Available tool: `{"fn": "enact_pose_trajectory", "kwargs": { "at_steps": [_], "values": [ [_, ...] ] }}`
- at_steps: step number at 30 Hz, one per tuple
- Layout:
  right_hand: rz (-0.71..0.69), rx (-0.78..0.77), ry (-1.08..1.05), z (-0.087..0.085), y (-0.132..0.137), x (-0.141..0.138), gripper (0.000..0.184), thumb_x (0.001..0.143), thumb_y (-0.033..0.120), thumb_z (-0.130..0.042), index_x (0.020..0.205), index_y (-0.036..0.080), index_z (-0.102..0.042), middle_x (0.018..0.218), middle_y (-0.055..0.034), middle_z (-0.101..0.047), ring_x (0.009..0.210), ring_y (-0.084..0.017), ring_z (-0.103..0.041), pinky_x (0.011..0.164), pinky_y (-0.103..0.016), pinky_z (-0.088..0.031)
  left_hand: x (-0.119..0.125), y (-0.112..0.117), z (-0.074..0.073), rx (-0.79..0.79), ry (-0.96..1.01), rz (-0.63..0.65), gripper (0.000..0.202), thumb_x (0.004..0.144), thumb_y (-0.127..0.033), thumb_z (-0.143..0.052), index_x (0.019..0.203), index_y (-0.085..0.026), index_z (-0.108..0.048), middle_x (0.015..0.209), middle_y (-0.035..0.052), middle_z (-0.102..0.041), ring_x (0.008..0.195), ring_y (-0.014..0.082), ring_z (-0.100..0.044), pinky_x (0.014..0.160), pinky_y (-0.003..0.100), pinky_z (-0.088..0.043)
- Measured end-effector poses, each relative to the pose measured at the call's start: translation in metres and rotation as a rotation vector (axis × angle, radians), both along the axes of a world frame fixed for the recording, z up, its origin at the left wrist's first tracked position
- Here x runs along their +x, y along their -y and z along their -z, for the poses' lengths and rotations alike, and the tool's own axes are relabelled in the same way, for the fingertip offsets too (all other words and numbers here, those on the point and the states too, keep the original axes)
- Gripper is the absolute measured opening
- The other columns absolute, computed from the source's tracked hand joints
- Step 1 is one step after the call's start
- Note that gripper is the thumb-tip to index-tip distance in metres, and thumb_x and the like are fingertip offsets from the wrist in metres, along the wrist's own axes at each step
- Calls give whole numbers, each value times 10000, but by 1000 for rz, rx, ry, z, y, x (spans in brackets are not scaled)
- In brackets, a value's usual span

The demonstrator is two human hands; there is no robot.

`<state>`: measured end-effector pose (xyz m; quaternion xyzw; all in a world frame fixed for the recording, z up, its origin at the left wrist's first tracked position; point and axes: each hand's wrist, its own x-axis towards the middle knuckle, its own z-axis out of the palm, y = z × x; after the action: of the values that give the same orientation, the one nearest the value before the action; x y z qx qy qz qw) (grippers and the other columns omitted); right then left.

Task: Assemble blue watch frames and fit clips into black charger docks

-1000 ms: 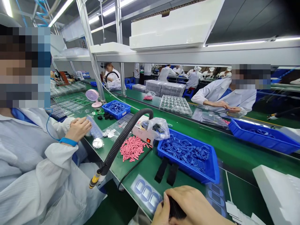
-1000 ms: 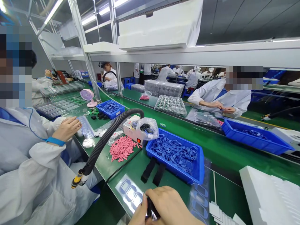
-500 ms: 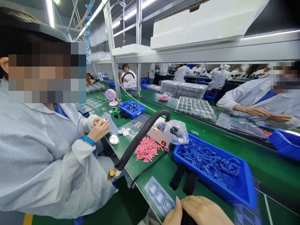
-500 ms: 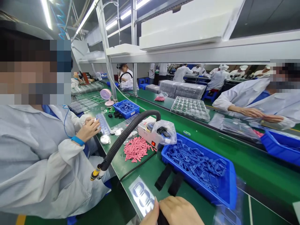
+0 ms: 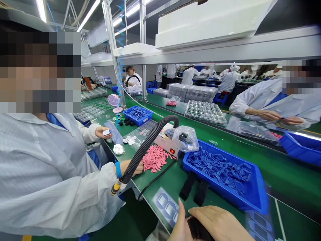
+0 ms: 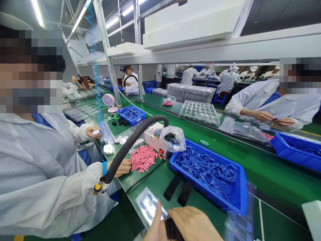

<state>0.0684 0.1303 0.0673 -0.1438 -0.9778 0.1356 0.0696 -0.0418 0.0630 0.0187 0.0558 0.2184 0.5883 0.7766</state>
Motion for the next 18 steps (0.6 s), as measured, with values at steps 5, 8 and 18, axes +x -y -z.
{"fn": "enact_pose_trajectory", "kwargs": {
  "at_steps": [5, 8, 18],
  "values": [
    [-99, 42, 16, -13, 0, -4, 240, 786, 329, -557, 944, 157, -616, 903, -86, -704, 845, -229, -661, 713, -294, -508, 2, -2, 5, -4, 87, 21, 591, 565, -699, -623, 751, -138, -653, 777, 79, -671, 1139, 297, -477, 956, 371, -318],
    [-201, 114, -9, -19, -2, -3, 335, 807, 314, -554, 1082, 127, -589, 1057, -108, -675, 1007, -250, -618, 828, -324, -495, 2, -1, 3, 8, 53, 101, 700, 577, -759, -542, 867, -131, -649, 896, 105, -676, 1118, 307, -499, 900, 379, -355],
    [-16, -270, -250, -17, -20, -1, 559, 727, 257, -606, 1227, 204, -364, 967, -31, -685, 875, -169, -645, 764, -287, -475, -12, -6, -17, 95, -105, 92, 617, 591, -605, -681, 1026, -170, -625, 977, 107, -691, 1005, 274, -602, 857, 393, -411]
  ]
}}
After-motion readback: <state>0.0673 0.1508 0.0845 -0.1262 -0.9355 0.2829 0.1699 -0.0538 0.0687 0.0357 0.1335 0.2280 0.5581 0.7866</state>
